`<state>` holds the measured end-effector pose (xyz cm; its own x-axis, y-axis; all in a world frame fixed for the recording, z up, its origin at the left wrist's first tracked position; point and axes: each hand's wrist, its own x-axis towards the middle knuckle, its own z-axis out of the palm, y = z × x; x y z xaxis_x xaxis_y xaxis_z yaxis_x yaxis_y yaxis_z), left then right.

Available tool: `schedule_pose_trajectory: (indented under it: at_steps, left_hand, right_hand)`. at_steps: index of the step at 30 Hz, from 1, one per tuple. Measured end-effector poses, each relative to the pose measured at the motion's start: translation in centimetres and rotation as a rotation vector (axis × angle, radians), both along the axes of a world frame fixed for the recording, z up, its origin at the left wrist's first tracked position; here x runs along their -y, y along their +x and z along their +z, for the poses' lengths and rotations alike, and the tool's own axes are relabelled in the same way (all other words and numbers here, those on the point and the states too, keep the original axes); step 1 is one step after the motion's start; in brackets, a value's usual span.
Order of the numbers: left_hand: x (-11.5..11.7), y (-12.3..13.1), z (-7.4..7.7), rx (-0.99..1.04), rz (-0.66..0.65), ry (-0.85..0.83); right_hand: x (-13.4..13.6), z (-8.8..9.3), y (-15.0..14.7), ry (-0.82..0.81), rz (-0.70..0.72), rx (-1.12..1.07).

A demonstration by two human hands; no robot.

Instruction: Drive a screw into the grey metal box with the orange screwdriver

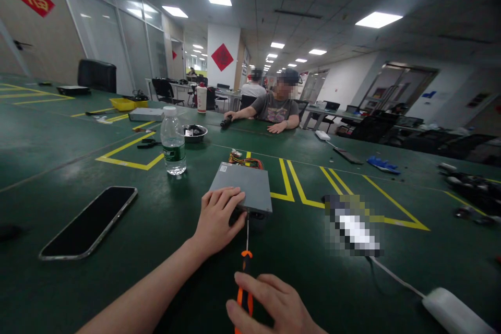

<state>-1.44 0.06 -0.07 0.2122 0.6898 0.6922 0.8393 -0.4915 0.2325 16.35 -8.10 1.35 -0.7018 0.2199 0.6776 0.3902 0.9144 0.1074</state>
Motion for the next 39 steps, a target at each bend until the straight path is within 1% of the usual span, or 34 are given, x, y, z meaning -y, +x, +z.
schedule_pose_trajectory:
  at_steps: [3,7,11,15,18,22,24,27,29,33,36,39]
  left_hand:
    - [-0.1,0.0,-0.1,0.005,-0.006,0.01]
    - [-0.1,0.0,-0.2,-0.006,0.003,0.002]
    - [-0.1,0.0,-0.1,-0.016,0.006,0.0]
    - [0.0,0.0,0.0,-0.024,0.013,-0.001]
    - [0.0,0.1,0.1,-0.021,0.01,0.0]
    - [0.0,0.1,0.0,-0.013,0.006,0.0]
    - [0.0,0.1,-0.1,-0.014,0.007,0.0]
    - [-0.1,0.1,-0.1,-0.015,0.006,0.004]
    - [-0.1,0.1,-0.1,-0.016,0.005,0.004]
    - [-0.1,0.1,0.0,-0.019,0.004,0.001]
    - [-0.1,0.1,0.0,-0.019,0.008,-0.001]
    - [0.0,0.1,0.0,-0.017,0.016,0.002]
  right_hand:
    - [-0.2,-0.3,0.1,-0.003,-0.001,-0.046]
    - [-0.3,-0.5,0.3,-0.072,0.062,-0.025]
    - [-0.2,-0.2,0.2,-0.045,0.054,0.047]
    - [0.1,0.0,0.3,-0.006,0.048,-0.045]
    - [0.4,0.2,0.3,-0.052,0.005,-0.061]
    - [0.7,0.9,0.1,-0.106,0.009,0.025]
    - [0.7,1.1,0.1,-0.082,0.013,0.051]
    - [0.7,1.0,0.2,-0.014,0.018,-0.008]
    - [0.7,0.8,0.3,-0.024,-0.008,-0.027]
    - [0.8,1.0,0.0,-0.107,-0.037,-0.013]
    - [0.9,1.2,-0.1,-0.081,-0.026,0.012]
    - [1.0,1.0,0.2,-0.032,-0.037,-0.033]
